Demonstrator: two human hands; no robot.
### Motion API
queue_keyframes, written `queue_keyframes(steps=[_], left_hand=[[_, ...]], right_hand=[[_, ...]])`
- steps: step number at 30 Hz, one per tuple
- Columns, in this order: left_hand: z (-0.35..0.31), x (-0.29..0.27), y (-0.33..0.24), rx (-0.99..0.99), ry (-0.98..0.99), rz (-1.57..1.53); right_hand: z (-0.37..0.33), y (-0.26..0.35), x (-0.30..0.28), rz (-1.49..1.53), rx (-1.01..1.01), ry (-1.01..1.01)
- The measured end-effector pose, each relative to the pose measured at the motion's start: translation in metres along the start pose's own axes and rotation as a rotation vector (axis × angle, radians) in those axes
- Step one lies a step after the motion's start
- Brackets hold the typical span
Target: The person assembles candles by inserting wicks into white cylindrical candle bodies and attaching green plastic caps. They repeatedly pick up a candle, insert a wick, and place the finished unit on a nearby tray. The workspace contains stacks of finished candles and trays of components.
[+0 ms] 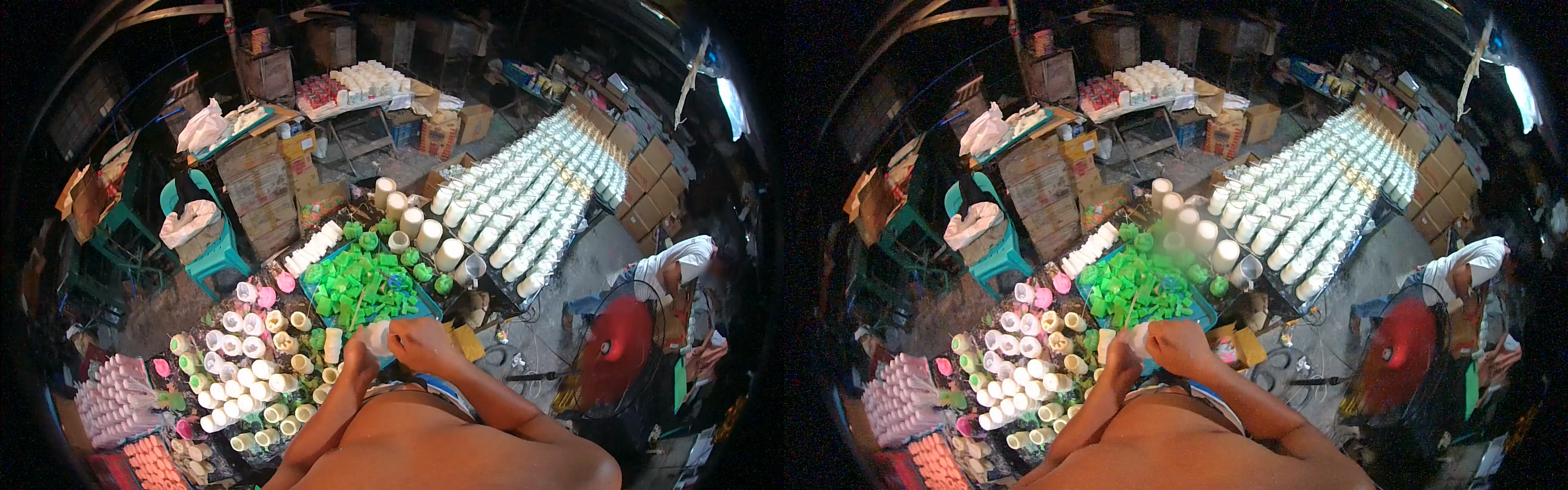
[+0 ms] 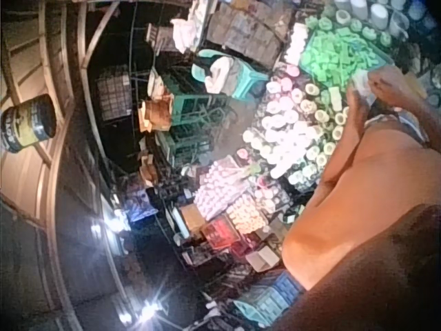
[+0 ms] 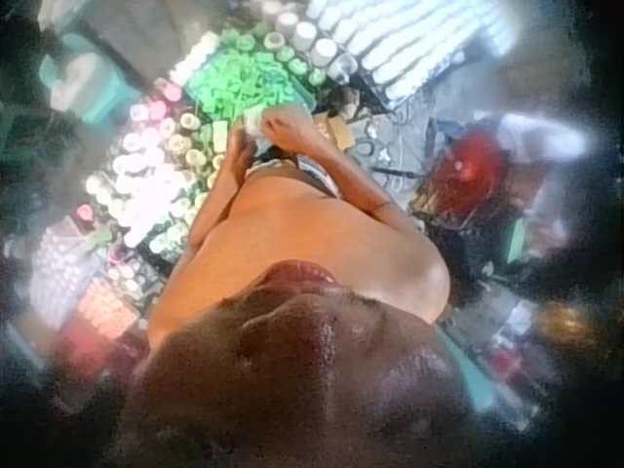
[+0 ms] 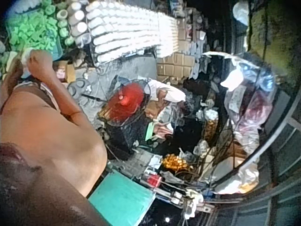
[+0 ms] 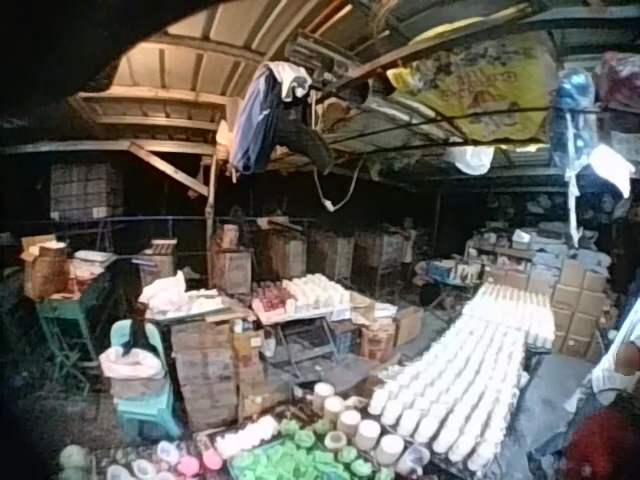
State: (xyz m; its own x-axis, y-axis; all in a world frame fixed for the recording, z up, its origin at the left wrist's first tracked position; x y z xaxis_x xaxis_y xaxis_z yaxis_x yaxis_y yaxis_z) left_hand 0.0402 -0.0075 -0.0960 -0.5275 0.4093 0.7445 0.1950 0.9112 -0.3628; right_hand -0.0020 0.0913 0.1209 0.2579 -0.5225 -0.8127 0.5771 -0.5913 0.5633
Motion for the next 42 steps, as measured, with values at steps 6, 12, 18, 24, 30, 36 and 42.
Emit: queue_keyframes(steps=[6,12,18,24,30,36,42], left_hand=[[-0.041,0.068,-0.069,0.652,0.243,0.751],[-0.080,0.127,-0.090,0.929,0.452,1.242],[-0.063,0.107,-0.084,0.940,0.205,1.169],[-0.052,0.101,-0.083,0.932,0.247,0.756],[-0.058,0.114,-0.069,0.662,0.280,0.788],[-0.060,0.116,-0.054,0.478,0.309,0.934],[-0.051,0.097,-0.070,0.566,0.200,0.928]], right_hand=[[0.026,0.014,-0.022,0.027,-0.074,-0.048],[0.043,0.019,-0.033,0.082,-0.138,0.002],[0.056,0.018,-0.037,0.260,-0.102,-0.030],[0.069,-0.038,-0.013,1.401,0.230,-0.139],[0.071,-0.060,0.013,1.777,0.288,-0.378],[0.071,-0.079,0.014,1.661,0.304,-0.483],[0.064,-0.097,0.013,1.326,0.402,-0.356]])
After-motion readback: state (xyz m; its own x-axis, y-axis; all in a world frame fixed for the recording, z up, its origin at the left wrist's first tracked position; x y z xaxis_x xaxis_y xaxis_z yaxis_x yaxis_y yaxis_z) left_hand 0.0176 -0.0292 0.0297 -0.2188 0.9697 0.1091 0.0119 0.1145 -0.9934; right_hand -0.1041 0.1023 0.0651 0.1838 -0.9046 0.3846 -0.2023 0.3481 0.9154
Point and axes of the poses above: each hand's wrist, its own z-axis towards the middle knuckle, its own x-axis out of the palm, y = z × x, the point moved 9 cm from there along z, towards the middle knuckle, and after that the axes turned 3 degrees about x, right-handed, at the moved point
